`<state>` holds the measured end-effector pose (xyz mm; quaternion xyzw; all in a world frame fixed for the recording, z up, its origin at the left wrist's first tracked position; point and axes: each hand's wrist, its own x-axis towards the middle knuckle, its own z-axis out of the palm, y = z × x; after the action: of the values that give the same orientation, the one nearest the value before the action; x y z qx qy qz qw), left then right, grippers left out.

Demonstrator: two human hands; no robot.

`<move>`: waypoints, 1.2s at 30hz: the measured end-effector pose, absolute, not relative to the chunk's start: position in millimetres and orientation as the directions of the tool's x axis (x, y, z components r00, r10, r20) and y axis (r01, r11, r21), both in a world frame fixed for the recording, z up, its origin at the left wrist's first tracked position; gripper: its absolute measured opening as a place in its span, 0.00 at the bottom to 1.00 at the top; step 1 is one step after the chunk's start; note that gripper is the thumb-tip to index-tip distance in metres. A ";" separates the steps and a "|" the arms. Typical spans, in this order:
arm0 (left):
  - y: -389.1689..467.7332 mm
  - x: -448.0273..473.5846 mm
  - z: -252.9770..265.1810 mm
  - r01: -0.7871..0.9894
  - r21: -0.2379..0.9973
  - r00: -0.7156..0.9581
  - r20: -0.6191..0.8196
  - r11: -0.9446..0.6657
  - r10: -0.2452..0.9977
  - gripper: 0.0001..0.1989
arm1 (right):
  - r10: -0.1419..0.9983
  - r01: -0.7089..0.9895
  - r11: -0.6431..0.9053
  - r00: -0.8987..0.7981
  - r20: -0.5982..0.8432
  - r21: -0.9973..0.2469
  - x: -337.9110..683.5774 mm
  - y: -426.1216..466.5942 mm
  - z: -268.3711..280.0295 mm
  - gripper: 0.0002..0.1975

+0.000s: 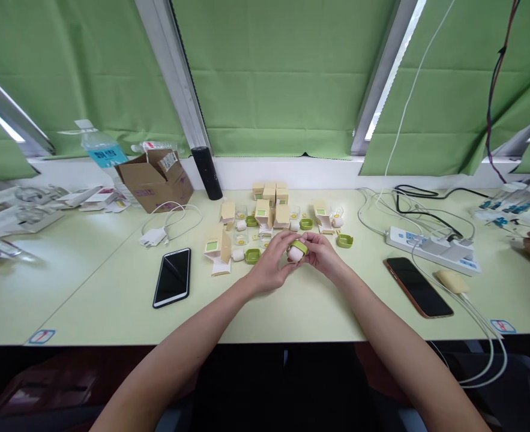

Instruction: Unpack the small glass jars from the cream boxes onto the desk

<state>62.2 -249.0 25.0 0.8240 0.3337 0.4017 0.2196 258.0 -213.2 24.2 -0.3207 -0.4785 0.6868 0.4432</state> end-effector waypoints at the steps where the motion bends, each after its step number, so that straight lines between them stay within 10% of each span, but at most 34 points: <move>1: -250.3 64.1 24.0 0.370 0.637 0.452 0.513 -0.676 0.730 0.29 | 0.912 -0.285 -0.154 -0.410 -0.025 -0.946 257.3 -214.1 24.7 0.22; 8: -249.9 73.3 20.6 0.369 0.731 0.228 0.527 -0.574 0.818 0.21 | 0.974 0.089 0.204 -0.118 0.193 -0.975 254.0 -220.1 27.5 0.18; 12: -246.4 75.9 18.4 0.286 0.853 0.032 0.447 -0.436 0.894 0.20 | 0.689 0.393 0.699 -0.149 0.709 -0.597 254.7 -230.3 28.5 0.12; 18: -243.3 76.0 15.2 0.236 0.911 0.008 0.345 -0.337 0.939 0.21 | 0.414 0.515 0.846 -0.470 0.779 -0.139 246.9 -238.8 24.1 0.27; 28: -245.1 78.0 11.3 -0.104 0.956 0.135 0.286 -0.274 0.949 0.23 | 0.509 0.513 0.824 -0.481 0.714 -0.242 253.3 -235.2 26.6 0.26; 36: -245.1 77.1 9.0 0.044 0.934 0.121 0.348 -0.355 0.930 0.20 | 0.589 0.544 0.778 -0.455 0.668 -0.315 253.2 -230.9 20.9 0.22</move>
<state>77.1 -245.1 9.0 0.6245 0.3895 0.5364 0.4130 253.2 -230.9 20.9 -0.3321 -0.8526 0.0282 0.4025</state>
